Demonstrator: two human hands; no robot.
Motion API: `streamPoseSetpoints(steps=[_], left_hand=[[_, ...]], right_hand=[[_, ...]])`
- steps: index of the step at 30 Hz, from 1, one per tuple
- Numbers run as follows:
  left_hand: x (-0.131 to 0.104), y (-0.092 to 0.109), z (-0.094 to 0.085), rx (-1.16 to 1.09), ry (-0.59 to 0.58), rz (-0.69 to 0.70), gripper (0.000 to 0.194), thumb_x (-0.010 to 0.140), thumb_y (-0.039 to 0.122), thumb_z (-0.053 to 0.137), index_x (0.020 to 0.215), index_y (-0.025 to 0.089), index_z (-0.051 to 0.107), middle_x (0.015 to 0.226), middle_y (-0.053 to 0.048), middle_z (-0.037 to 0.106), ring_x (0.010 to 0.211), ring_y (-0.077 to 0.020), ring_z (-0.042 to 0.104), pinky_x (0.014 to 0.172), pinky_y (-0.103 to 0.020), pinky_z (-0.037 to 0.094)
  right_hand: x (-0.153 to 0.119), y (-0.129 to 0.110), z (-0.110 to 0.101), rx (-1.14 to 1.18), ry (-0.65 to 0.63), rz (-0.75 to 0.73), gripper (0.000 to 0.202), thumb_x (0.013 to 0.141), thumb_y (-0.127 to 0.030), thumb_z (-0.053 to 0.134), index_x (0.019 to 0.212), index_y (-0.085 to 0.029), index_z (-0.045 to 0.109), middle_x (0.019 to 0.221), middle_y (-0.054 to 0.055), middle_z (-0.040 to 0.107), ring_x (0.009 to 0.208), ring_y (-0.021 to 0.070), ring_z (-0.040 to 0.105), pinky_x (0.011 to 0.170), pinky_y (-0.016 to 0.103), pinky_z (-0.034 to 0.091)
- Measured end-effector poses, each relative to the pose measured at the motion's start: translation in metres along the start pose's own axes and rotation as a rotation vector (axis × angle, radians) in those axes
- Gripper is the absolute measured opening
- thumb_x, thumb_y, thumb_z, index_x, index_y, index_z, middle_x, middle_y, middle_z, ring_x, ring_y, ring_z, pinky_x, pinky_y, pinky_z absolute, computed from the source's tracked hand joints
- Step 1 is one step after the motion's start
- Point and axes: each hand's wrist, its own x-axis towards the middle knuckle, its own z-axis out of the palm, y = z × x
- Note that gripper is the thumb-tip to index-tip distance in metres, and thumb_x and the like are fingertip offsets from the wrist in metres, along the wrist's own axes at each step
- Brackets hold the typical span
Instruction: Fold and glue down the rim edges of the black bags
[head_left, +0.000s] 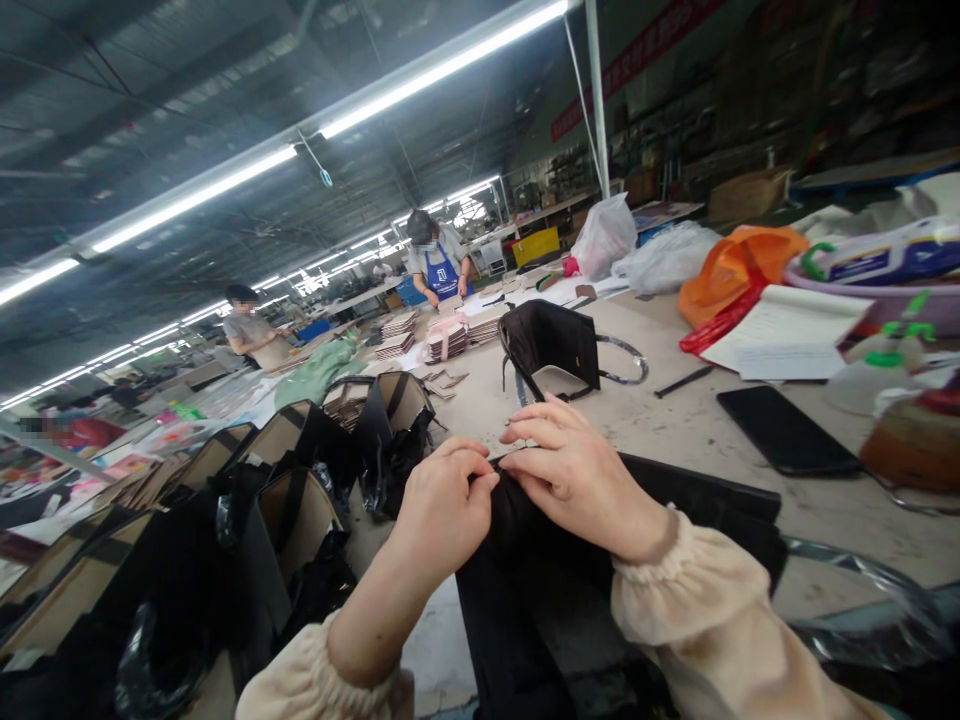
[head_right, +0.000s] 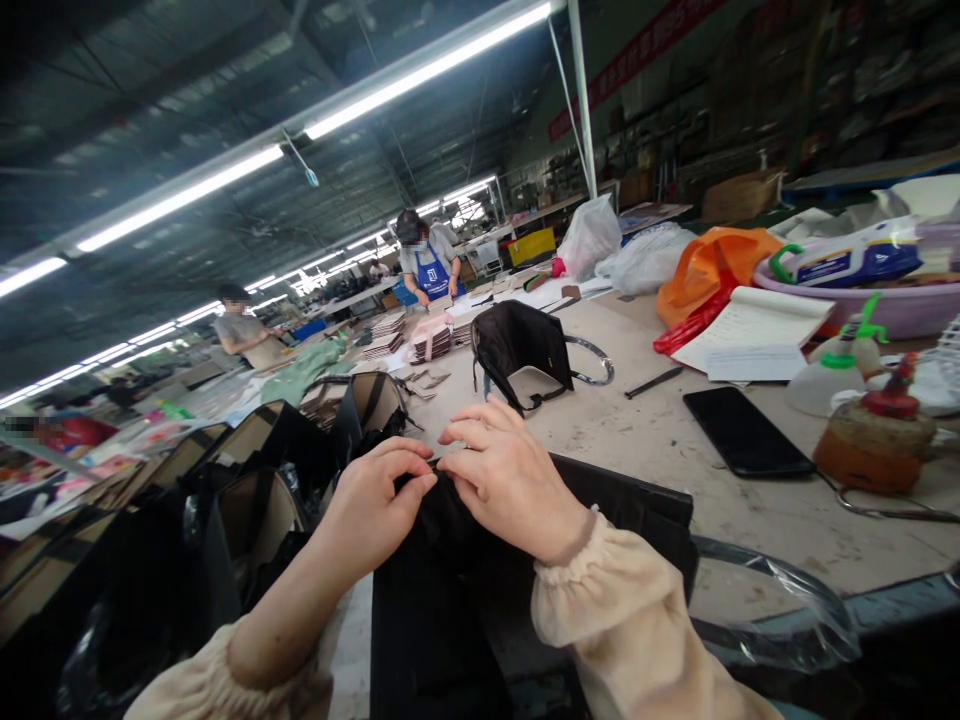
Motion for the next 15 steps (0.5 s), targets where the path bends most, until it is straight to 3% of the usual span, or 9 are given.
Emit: streamPoseSetpoints(steps=[15], left_hand=[[-0.0061, -0.0051, -0.0003, -0.051, 0.123, 0.072, 0.009, 0.071, 0.009, 0.064, 0.071, 0.018, 0.067, 0.09, -0.003, 0.068, 0.083, -0.0148, 0.065, 0.079, -0.027, 0.052]], right_hand=[[0.0049, -0.0094, 0.0042, -0.105, -0.101, 0.027, 0.013, 0.087, -0.016, 0.053, 0.083, -0.021, 0.064, 0.103, -0.001, 0.064, 0.115, 0.0187, 0.044, 0.112, 0.049, 0.015]])
